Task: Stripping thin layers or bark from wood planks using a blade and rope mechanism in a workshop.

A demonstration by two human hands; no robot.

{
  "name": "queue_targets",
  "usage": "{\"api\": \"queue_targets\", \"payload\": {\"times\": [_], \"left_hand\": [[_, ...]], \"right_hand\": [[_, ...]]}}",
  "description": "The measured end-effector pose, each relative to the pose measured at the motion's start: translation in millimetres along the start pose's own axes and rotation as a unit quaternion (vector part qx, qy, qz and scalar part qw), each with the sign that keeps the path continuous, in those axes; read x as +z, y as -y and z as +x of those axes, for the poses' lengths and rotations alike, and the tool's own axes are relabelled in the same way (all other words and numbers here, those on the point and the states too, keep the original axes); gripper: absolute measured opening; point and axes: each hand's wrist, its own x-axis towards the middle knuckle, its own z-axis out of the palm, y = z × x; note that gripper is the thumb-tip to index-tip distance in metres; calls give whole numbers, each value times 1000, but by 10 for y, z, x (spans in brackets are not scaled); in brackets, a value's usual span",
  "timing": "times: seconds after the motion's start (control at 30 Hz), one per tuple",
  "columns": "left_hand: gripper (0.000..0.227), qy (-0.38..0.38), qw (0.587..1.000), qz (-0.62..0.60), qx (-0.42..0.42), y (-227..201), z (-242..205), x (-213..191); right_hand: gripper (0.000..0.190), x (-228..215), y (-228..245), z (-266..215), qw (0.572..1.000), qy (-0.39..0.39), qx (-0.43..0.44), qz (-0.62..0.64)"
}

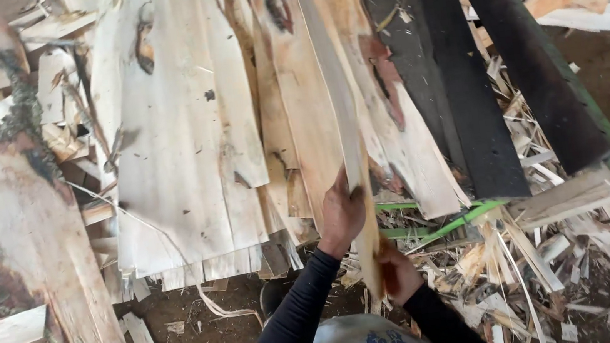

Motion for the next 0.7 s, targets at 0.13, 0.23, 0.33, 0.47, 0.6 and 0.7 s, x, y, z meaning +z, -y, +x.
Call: {"api": "queue_targets", "payload": {"times": [0.13,0.23,0.33,0.47,0.6,0.7], "left_hand": [[36,-25,937,-345,59,523,242,449],[24,-8,929,-366,-62,614,378,488],[24,14,874,-458,-163,1553,529,1100],[30,55,897,-308,-314,2095,432,1427],[28,122,871,-348,-324,1597,245,1282],[36,127,854,-423,-276,1508,241,1367]], "right_hand": [[91,383,641,-240,984,-38,-105,-137],[94,304,758,-277,957,-149,-147,-201],[78,-240,569,-153,907,-239,-219,-269],[84,-515,360,-235,877,-348,-93,-318],[81,-867,193,-257,885,-350,-101,-288],[79,-1024,185,-293,834,-356,-190,-377]]}}
